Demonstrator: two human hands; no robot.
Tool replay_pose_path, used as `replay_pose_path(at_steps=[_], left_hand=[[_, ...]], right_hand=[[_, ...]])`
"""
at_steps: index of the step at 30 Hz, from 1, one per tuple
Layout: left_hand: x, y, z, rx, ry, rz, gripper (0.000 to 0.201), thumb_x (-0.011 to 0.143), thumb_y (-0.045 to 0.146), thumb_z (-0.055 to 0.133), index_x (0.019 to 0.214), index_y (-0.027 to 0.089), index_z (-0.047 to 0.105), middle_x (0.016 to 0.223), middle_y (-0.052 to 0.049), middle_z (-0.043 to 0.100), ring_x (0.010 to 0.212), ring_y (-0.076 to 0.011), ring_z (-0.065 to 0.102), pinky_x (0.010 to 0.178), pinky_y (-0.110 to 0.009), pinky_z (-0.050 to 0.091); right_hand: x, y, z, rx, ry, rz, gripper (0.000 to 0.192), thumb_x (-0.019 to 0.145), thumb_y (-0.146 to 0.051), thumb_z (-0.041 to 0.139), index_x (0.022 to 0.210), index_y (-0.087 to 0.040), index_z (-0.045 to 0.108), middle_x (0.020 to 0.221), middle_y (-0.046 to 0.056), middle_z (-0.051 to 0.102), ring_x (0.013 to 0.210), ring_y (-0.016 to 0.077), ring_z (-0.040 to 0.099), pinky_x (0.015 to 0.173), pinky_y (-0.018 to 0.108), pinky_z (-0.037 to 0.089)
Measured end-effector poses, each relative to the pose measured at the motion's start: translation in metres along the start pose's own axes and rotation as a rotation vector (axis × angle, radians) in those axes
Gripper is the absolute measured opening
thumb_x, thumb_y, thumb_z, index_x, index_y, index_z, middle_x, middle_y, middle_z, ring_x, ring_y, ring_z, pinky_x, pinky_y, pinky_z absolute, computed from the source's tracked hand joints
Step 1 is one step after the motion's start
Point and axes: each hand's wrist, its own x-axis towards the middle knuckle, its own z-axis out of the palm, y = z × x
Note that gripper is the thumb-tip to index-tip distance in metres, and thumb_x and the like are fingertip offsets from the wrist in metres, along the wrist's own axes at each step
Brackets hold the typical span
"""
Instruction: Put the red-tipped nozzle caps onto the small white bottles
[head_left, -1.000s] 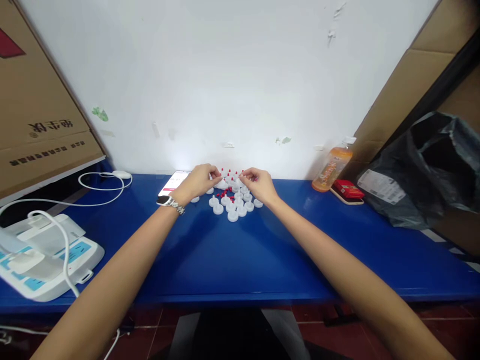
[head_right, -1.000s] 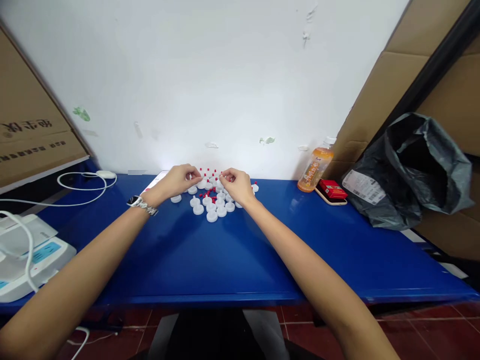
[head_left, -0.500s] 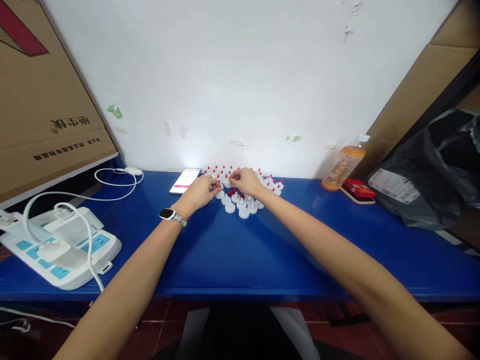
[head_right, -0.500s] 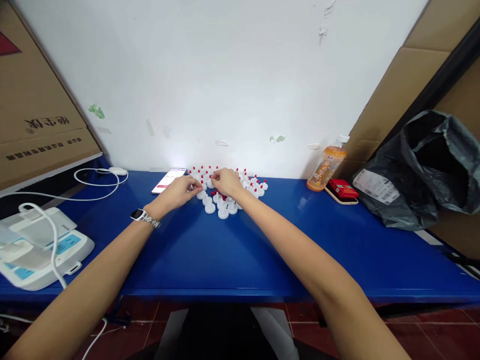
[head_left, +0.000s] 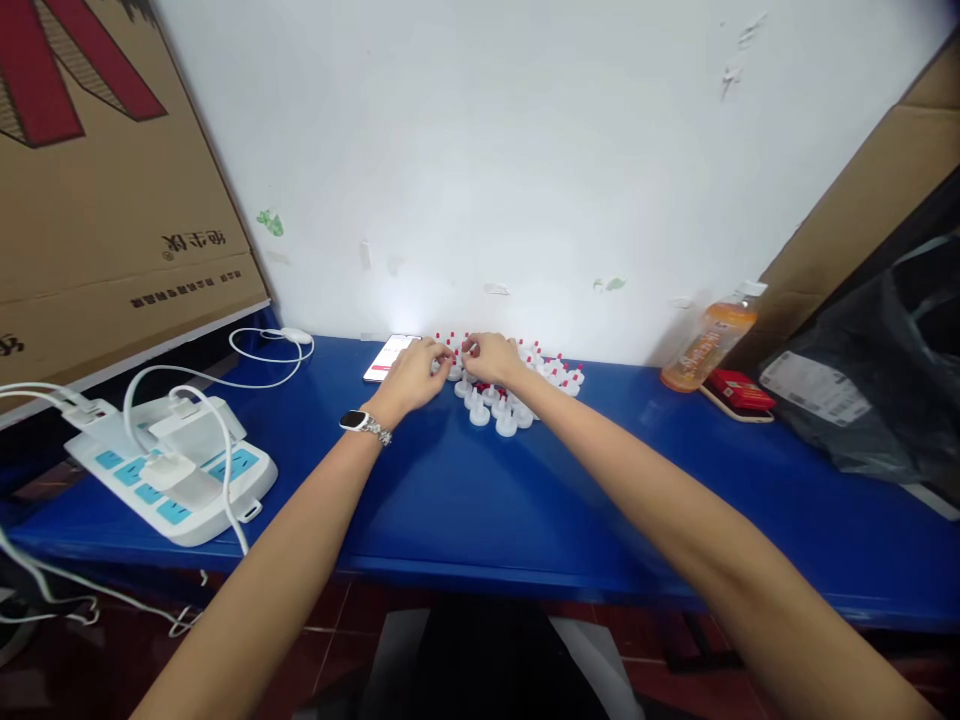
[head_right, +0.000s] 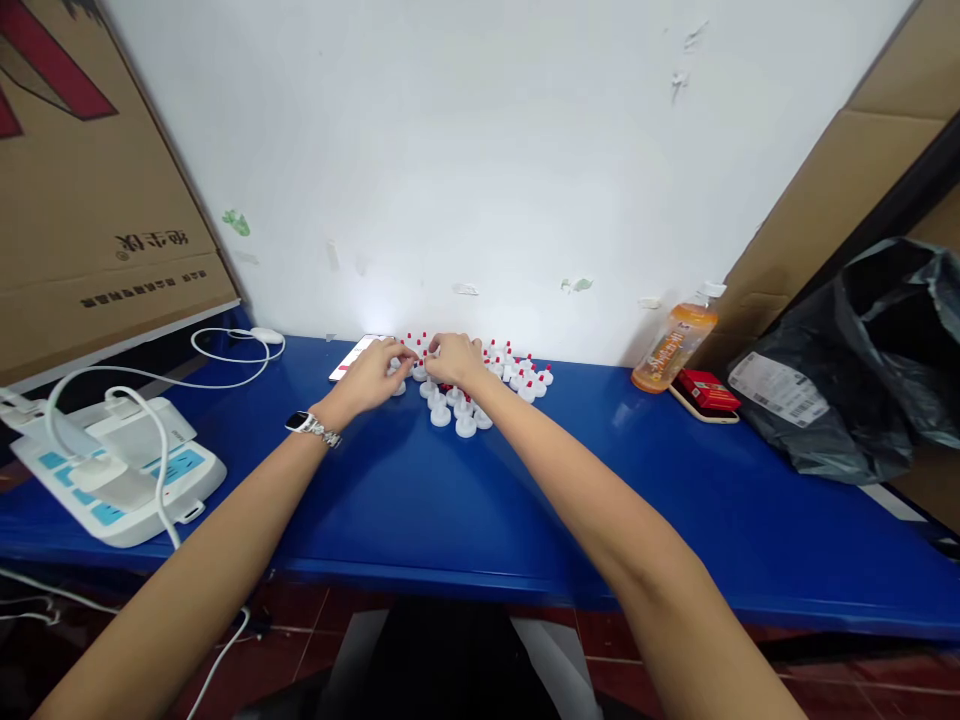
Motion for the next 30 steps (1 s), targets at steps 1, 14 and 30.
replay_pose_path(at_steps=[1,14,30], left_hand=[[0.000,-0.005,-0.003,-0.014,0.034,-0.022,0.027,0.097,0.031,0.049,0.102,0.019,0.073,0.101,-0.010,0.069,0.098,-0.0277,0.061,0.089,-0.042,0.047],[-0.003,-0.007,-0.001,-0.124,0.104,-0.052,0.026,0.100,0.034,0.047,0.093,0.019,0.066,0.095,-0.007,0.067,0.090,-0.0226,0.060,0.086,-0.037,0.047],[0.020,0.077,0.014,-0.267,-0.073,0.262,0.029,0.107,0.040,0.035,0.100,0.020,0.055,0.097,-0.007,0.064,0.086,-0.0199,0.059,0.079,-0.035,0.047]], right_hand=[[0.002,-0.001,0.001,-0.010,0.008,-0.020,0.031,0.085,-0.034,0.060,0.109,-0.023,0.076,0.109,0.010,0.075,0.110,0.0299,0.062,0.100,0.047,0.038],[-0.008,-0.003,-0.002,0.299,0.167,-0.047,0.016,0.088,-0.027,0.059,0.093,-0.018,0.070,0.104,0.008,0.074,0.103,0.0247,0.062,0.096,0.041,0.043],[-0.092,0.042,-0.039,1.589,0.019,0.183,0.012,0.092,-0.030,0.057,0.098,-0.020,0.060,0.067,-0.003,0.055,0.053,0.0092,0.045,0.048,0.020,0.030]])
